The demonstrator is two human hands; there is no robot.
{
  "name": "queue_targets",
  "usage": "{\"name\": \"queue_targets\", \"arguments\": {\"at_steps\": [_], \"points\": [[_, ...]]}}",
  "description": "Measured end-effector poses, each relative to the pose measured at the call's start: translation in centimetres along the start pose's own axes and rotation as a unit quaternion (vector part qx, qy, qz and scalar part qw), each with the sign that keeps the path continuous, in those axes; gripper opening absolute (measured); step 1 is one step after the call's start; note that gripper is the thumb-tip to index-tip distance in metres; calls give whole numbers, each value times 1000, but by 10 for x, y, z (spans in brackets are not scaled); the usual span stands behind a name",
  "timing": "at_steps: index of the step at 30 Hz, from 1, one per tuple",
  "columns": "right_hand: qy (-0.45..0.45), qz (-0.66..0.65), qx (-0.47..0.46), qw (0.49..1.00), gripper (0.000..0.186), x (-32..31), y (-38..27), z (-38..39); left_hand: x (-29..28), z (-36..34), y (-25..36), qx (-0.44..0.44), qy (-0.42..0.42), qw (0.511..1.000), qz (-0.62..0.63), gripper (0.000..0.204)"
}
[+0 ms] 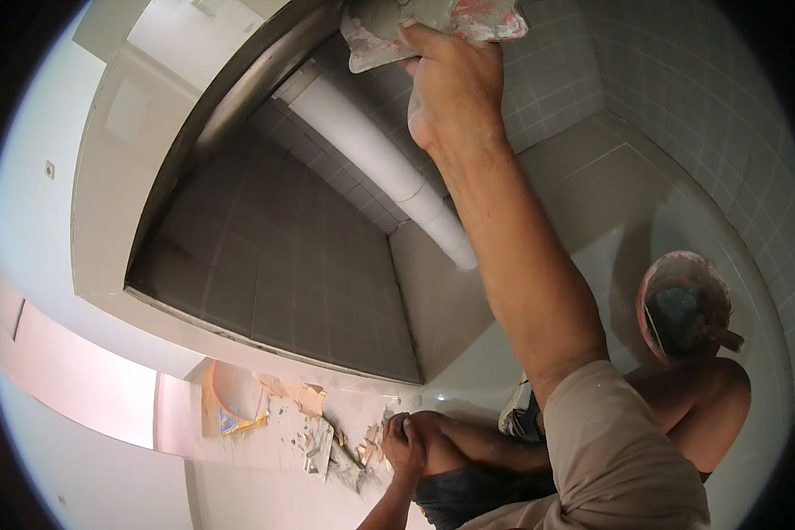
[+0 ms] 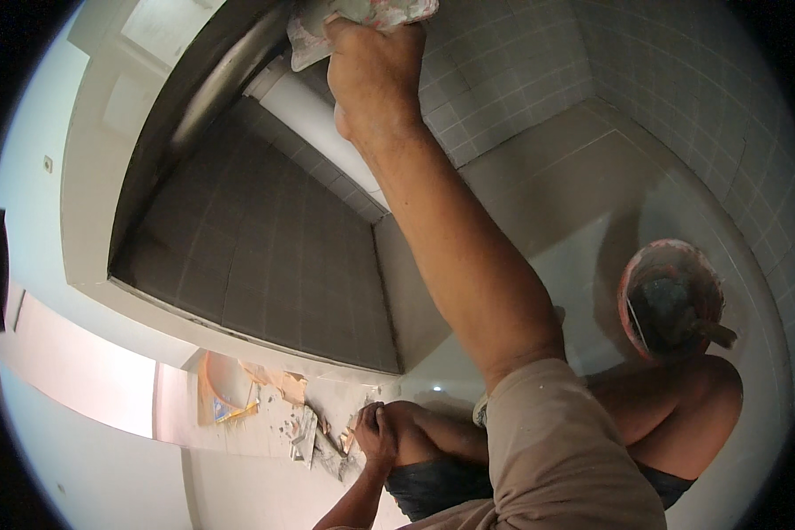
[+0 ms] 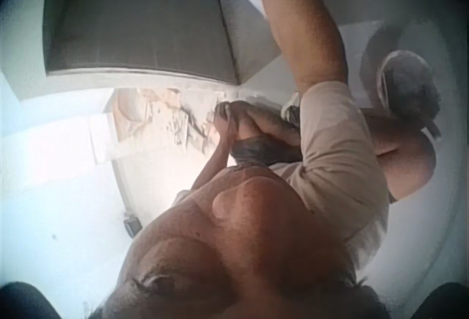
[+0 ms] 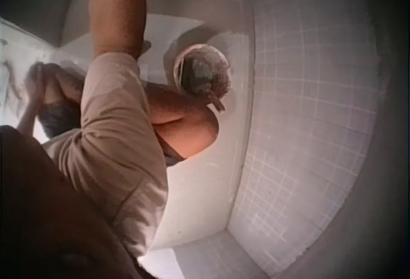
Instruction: The person applies plaster to the underside of a tiled counter using a putty knife, scooping fresh plaster from a bucket and spreading it over the surface.
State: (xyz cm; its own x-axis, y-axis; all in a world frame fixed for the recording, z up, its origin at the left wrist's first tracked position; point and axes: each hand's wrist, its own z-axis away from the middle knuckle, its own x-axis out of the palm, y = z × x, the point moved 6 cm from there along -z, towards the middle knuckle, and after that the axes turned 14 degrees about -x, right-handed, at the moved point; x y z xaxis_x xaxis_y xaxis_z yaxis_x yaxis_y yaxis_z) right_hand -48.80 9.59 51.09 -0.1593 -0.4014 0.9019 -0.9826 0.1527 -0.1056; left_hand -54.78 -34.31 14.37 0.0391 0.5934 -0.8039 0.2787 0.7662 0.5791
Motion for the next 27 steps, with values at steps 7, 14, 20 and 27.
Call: {"name": "queue_targets", "arguments": {"at_steps": [7,14,20,27], "points": [[-31,-89,-31,995,28,32,17,50,-1,-1,-9,0,2,1000,-14,30],[-50,18,-100,994,26,58,2,103,0,-1,-9,3,2,1000,-4,31],[-149,116,-119,975,26,58,-16,166,0,3,-8,-4,-2,1000,4,30],[-213,180,-14,960,43,-52,-36,102,-10,7,-3,5,19,1000,1,27]]}}
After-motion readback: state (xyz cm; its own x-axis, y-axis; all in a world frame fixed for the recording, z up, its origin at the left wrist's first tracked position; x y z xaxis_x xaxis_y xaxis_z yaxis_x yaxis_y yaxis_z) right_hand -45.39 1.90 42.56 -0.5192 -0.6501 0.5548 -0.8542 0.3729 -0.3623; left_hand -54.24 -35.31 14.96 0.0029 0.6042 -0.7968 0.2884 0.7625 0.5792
